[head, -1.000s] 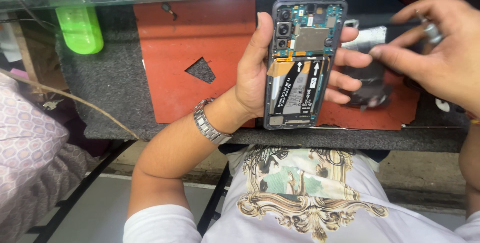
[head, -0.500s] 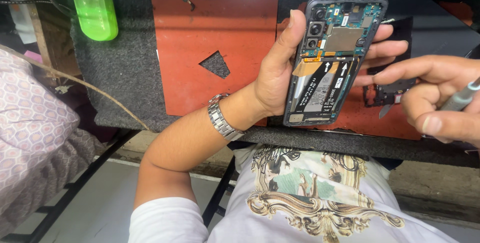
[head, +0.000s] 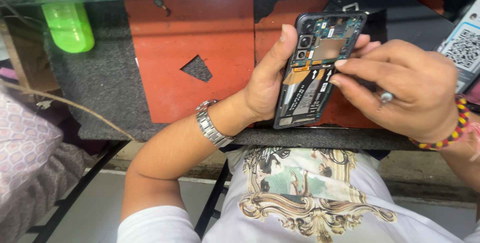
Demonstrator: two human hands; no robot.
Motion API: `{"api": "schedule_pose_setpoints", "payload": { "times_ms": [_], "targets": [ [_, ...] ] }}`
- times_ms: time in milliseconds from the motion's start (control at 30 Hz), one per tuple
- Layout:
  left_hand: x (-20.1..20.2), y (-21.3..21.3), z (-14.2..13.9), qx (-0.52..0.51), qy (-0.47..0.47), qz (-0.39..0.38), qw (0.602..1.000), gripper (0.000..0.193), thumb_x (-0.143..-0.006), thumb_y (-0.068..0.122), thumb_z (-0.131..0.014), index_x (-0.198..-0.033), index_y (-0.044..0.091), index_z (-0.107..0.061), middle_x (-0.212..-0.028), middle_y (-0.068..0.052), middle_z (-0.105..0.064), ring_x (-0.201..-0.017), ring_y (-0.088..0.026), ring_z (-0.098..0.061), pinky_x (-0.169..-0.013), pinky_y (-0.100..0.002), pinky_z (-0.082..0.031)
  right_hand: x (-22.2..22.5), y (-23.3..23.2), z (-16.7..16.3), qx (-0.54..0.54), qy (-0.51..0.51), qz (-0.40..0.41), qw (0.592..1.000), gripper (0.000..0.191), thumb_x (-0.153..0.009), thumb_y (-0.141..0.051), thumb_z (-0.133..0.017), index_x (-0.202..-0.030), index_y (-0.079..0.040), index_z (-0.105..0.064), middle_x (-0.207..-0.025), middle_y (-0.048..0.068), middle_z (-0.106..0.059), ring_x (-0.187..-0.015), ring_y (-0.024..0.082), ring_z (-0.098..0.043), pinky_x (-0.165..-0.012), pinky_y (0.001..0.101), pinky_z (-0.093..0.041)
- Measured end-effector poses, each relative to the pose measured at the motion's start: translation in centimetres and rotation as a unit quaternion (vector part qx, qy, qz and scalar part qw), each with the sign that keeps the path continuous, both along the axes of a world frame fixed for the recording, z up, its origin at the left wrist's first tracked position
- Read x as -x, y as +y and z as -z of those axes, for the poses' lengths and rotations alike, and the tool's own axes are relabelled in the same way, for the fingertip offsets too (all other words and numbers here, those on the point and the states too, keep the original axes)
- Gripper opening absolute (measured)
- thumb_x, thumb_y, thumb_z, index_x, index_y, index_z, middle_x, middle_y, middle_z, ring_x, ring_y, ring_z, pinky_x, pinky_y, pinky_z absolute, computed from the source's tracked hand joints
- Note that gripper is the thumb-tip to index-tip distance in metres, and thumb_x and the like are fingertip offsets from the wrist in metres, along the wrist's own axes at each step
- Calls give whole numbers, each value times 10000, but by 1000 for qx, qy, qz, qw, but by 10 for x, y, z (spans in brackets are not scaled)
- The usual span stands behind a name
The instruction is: The person removes the back cover of a smartphone, unscrews internal components, and detaches the battery connector. They then prepare a new battery by applying adhesive and use a soldering iron to work on the battery connector. The phone remains disassembled on the workbench.
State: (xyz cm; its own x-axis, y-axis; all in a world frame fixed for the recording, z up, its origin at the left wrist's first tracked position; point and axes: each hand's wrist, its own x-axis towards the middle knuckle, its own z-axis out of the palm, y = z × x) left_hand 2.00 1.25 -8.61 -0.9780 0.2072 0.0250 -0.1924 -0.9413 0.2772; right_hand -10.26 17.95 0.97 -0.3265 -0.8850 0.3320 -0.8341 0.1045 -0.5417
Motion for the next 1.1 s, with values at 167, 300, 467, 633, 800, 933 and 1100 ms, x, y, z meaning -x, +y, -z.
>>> {"api": "schedule_pose_setpoints", "payload": {
  "times_ms": [167,300,467,633,800,933,1100],
  "targets": [
    [-4,2,1,2,-6,-1,1000,780,-1176,640,-267,-1565,-31,-346,-1557,-179,-420,-1469,-253,-406,-1303,-395,-292,-3,-3,-2,-35,-85,24,996,234,-802,-21,-849,-1010,21,-750,-820,121,-680,-637,195,-642,-551,301,-482],
    [-3,4,-1,0,-3,-1,1000,757,-1195,621,-260,-1554,-38,-356,-1550,-205,-426,-1460,-266,-413,-1292,-405,-303,-6,-1,6,-12,-104,-7,994,236,-812,-5,-820,-1023,21,-717,-799,96,-665,-703,203,-672,-627,313,-522],
    [-3,8,-3,7,-11,4,1000,770,-1195,609,-256,-1594,-45,-330,-1583,-220,-366,-1466,-277,-381,-1298,-403,-277,-10,2,17,-12,-161,24,987,230,-884,-19,-829,-1089,-12,-725,-785,43,-632,-606,125,-589,-565,268,-447],
    [-3,10,-4,47,-2,13,999,753,-1167,581,-321,-1632,-11,-282,-1638,-193,-293,-1522,-246,-313,-1321,-383,-239,-14,6,20,-21,-181,34,983,256,-895,-30,-823,-1134,-27,-731,-814,32,-644,-630,96,-585,-529,234,-430],
    [-2,10,-3,102,9,-14,995,732,-1174,557,-391,-1640,4,-279,-1640,-176,-298,-1530,-235,-303,-1325,-375,-237,-17,8,21,-19,-230,47,972,271,-902,-32,-815,-1158,-24,-726,-836,25,-660,-610,60,-554,-501,209,-405],
    [-1,11,-1,169,24,-30,985,739,-1178,550,-441,-1631,-15,-293,-1639,-182,-337,-1514,-236,-335,-1307,-373,-266,-15,8,22,-5,-245,48,968,217,-931,-34,-815,-1126,-25,-720,-901,31,-677,-612,50,-573,-527,192,-419],
    [-5,11,0,185,-4,-16,983,770,-1157,524,-504,-1627,-47,-289,-1583,-194,-373,-1457,-233,-369,-1261,-376,-287,-6,6,26,-12,-265,36,963,173,-906,-47,-828,-994,-14,-682,-887,24,-652,-608,59,-525,-571,195,-406]
  ]
}}
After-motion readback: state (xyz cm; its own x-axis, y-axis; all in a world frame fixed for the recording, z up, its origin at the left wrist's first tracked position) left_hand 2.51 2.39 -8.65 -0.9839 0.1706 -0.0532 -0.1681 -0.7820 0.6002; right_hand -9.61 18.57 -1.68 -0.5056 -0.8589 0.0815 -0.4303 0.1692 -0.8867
